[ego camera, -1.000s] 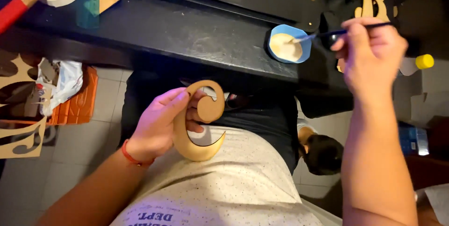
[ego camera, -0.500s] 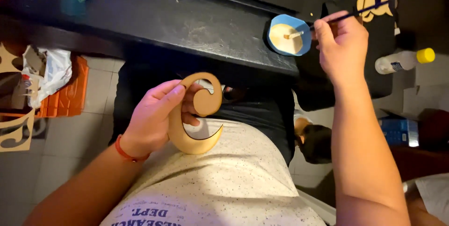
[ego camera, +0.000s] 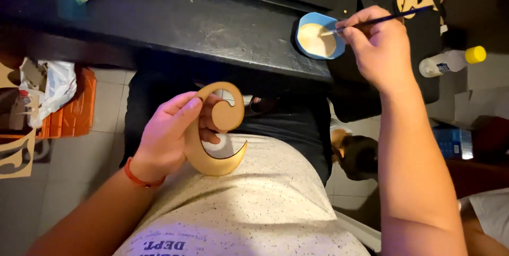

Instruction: Applying paint or glue to a wooden decorative letter using a small brush at a workstation

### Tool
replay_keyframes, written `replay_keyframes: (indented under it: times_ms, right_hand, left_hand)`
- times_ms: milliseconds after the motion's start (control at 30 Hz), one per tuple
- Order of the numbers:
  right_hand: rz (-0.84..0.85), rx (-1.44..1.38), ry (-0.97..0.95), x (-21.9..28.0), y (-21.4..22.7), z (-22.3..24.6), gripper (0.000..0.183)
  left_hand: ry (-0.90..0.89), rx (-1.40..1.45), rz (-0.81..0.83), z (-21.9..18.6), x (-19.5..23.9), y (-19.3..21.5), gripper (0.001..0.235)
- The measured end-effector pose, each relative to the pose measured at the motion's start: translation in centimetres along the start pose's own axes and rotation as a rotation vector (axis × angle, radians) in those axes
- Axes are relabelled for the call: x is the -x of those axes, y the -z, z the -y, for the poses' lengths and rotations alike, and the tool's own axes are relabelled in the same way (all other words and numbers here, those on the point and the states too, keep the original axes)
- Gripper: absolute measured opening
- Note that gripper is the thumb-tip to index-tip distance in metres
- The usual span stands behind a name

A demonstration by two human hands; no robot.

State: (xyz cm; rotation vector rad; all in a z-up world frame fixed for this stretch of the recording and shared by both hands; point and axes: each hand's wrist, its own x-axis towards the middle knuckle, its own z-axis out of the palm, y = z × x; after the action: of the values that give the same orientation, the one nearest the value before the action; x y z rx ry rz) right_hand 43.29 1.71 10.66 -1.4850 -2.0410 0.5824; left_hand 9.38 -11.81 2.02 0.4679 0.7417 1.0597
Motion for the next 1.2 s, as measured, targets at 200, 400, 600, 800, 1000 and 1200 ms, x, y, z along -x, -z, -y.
replay_keyframes:
  times_ms: [200,400,600,800,1000,1200]
  right_hand:
    - [0.000,0.009,-0.105,0.6,0.1,-0.8,0.007]
    - [-0.067,0.104,0.032,1.3,-0.2,-3.0,0.004]
    - [-0.356,-0.361,0.148,6.1,-1.2,2.1,0.012]
    - [-0.243,-0.598,0.512,11.2,-3.9,5.3,0.019]
    - [-0.359,-0.510,0.552,12.6,-4.3,4.9,0.026]
    - [-0.445,-0.641,0.404,13.7,-4.8,4.4,0.021]
  left_hand:
    - [-0.040,-0.181,-0.129,-1.2,0.3,-1.9,0.036]
    - [-0.125,-0.168,-0.126,-0.1,-0.3,-2.3,0.037]
    - [-0.116,-0.173,-0.159,0.1,-0.3,-3.0,0.036]
    - [-0.238,-0.273,-0.030,0.3,0.7,-3.1,0.038]
    - [-0.325,-0.570,0.070,-0.8,2.2,-2.8,0.046]
    - [-0.332,-0.514,0.050,-0.9,2.2,-3.1,0.035]
